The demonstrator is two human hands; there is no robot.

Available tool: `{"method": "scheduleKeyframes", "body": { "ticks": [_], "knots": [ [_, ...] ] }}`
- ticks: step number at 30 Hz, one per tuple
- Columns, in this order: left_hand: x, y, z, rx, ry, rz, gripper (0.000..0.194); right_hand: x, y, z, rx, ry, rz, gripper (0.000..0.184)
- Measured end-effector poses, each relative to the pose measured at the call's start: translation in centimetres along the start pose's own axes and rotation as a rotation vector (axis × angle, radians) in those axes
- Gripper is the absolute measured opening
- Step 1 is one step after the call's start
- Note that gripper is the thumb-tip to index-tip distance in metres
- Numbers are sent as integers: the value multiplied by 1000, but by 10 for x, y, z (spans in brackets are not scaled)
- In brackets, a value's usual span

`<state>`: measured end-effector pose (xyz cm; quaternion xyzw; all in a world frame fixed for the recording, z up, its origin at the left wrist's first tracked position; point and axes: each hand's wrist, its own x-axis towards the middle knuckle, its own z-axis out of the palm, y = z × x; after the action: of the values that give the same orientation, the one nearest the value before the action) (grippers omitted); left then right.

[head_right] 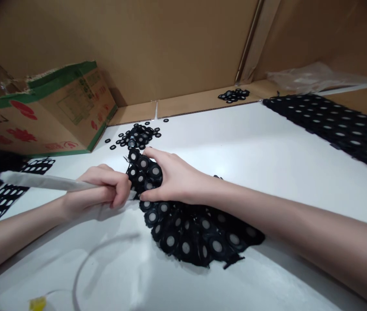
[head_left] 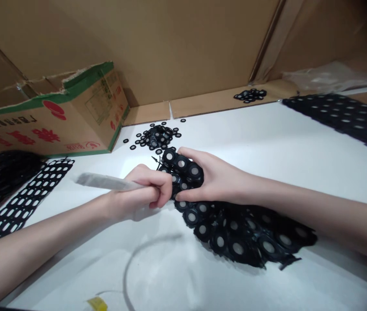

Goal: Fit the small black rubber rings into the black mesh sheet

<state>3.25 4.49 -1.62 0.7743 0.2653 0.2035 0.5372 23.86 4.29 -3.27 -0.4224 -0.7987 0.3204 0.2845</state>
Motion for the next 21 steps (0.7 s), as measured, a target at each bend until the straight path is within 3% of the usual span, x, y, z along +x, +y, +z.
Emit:
{"method": "scheduleKeyframes", "body": {
  "ticks": [4,7,16,21],
  "knots": [
    [-3,-5,3,-149,126,-9,16,0,1,0,8,8,26,72],
    [-3,-6,5,-290,158,-60,12,0,2,0,20,0,26,74],
    [2,1,7,-501,136,-168,9,2,3,-8,103,-113,-13,71],
    [3,1,7,-499,65,-190,10,2,4,-8,103,-114,-34,68]
  ]
}}
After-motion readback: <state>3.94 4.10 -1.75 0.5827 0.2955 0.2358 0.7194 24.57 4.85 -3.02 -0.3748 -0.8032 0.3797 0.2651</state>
